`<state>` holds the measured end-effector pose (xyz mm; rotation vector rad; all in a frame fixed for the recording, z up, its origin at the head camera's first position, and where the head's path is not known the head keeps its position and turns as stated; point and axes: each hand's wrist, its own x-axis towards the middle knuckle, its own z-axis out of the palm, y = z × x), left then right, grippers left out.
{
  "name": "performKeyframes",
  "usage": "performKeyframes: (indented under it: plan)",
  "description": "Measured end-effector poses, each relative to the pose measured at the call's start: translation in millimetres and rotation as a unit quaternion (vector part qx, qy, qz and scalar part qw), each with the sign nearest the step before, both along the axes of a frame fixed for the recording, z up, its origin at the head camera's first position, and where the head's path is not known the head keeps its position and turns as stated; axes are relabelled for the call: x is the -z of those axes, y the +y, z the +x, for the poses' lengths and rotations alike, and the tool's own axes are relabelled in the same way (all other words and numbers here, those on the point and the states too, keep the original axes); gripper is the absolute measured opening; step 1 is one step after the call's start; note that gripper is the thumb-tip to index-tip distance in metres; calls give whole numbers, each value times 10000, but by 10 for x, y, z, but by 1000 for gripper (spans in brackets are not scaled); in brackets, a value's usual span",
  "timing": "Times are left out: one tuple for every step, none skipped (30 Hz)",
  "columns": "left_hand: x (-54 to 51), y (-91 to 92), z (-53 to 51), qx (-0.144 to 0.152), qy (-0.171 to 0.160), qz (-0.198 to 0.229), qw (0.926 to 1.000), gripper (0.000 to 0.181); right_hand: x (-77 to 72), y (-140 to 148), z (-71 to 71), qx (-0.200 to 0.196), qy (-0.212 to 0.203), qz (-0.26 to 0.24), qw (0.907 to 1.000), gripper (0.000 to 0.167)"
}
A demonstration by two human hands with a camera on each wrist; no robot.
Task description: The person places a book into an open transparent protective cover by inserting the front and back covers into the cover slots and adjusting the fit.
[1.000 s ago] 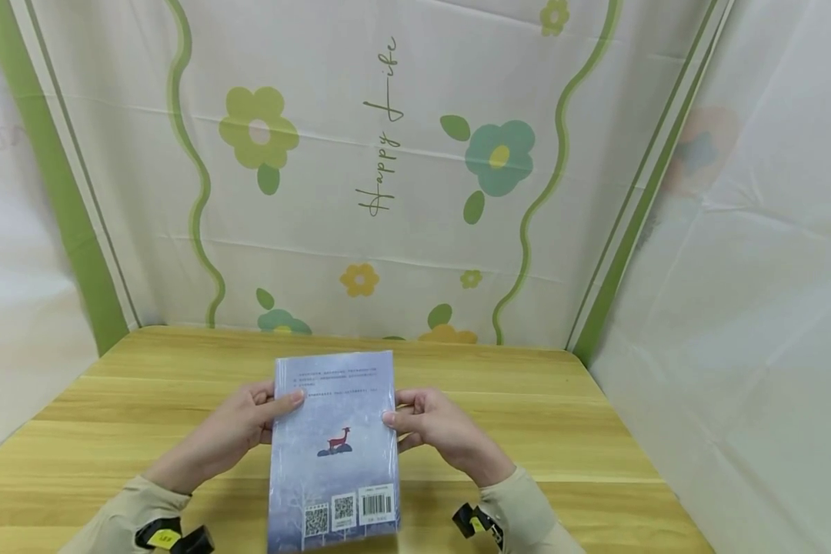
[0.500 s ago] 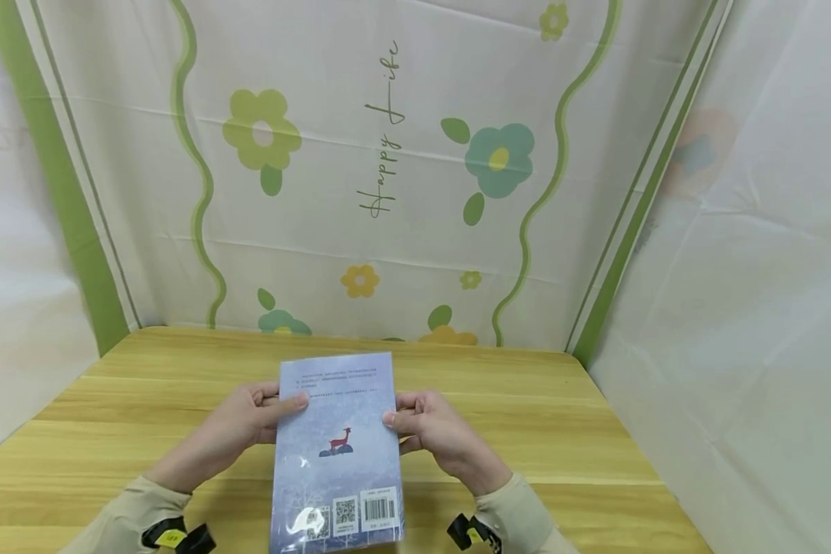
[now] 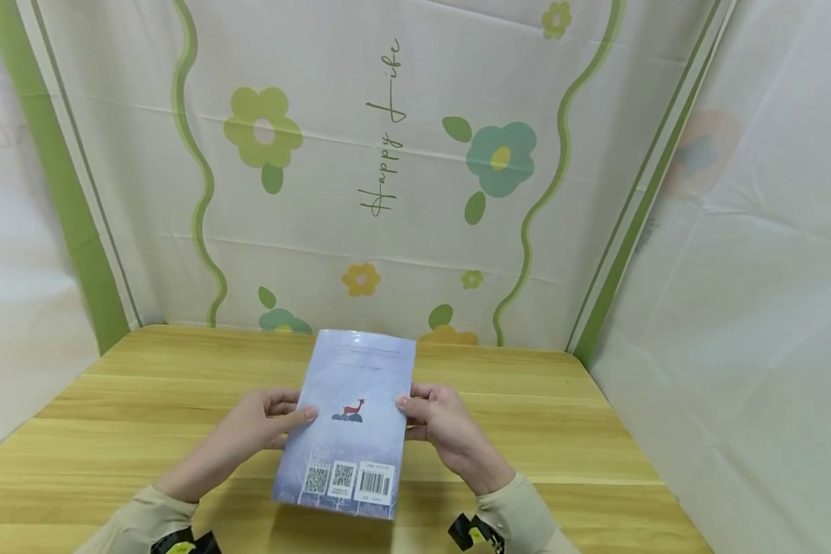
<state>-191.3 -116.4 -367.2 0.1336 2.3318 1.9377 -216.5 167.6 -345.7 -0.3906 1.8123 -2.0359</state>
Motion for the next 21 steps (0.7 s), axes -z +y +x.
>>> performKeyframes:
  plan:
    - [2,5,6,-13,-13,-40,10000,56,-2,3,-5,53,-38,-47,10000,35]
    - [4,10,11,-22,-6,-79,10000,54,-5,7,-9,108,-88,-102,9999,36]
    - [7,14,15,-22,8,-95,10000,53,-7,11,-13,153,-146,-167,9996,36]
    - [10,20,19,-48,28,-139,9999,52,-11,14,-15,187,-205,-237,9993,36]
    - [12,27,22,-86,73,-196,9997,51,-15,18,-17,197,-264,-316,9990,36]
    - [14,36,26,-148,153,-298,9993,50,-18,21,-18,195,-315,-379,9986,36]
    - [22,42,27,-206,280,-429,9985,49,-20,20,-19,197,-357,-427,9983,36]
    - [29,49,30,-266,397,-535,9974,48,-22,18,-19,202,-392,-474,9979,36]
    - [33,60,35,-308,509,-610,9964,48,-23,16,-18,201,-420,-514,9976,36]
    - [37,72,40,-362,642,-717,9947,48,-23,15,-19,203,-433,-536,9974,36]
    - [42,86,46,-398,816,-852,9922,49,-23,12,-20,213,-440,-554,9973,35]
    - [46,99,54,-417,998,-984,9893,51,-22,10,-21,231,-439,-566,9972,35]
    - [50,114,64,-423,1148,-1091,9865,53,-21,7,-21,251,-432,-574,9971,34]
    - [49,132,78,-420,1275,-1188,9838,54,-19,5,-21,275,-421,-581,9970,33]
    - [49,149,92,-421,1430,-1337,9797,54,-16,1,-21,293,-410,-584,9970,32]
    - [51,167,108,-457,1601,-1538,9740,55,-12,-1,-20,311,-403,-587,9970,31]
    - [53,183,124,-473,1748,-1718,9683,58,-8,-4,-18,319,-404,-602,9969,30]
    - [56,200,140,-496,1870,-1897,9626,60,-5,-7,-17,320,-401,-622,9967,29]
    - [57,215,158,-527,1974,-2075,9567,63,-1,-10,-17,312,-401,-641,9966,28]
    - [57,229,175,-560,2077,-2254,9502,66,2,-13,-17,293,-405,-671,9965,27]
    - [57,242,191,-594,2172,-2407,9441,69,4,-17,-17,274,-411,-698,9963,27]
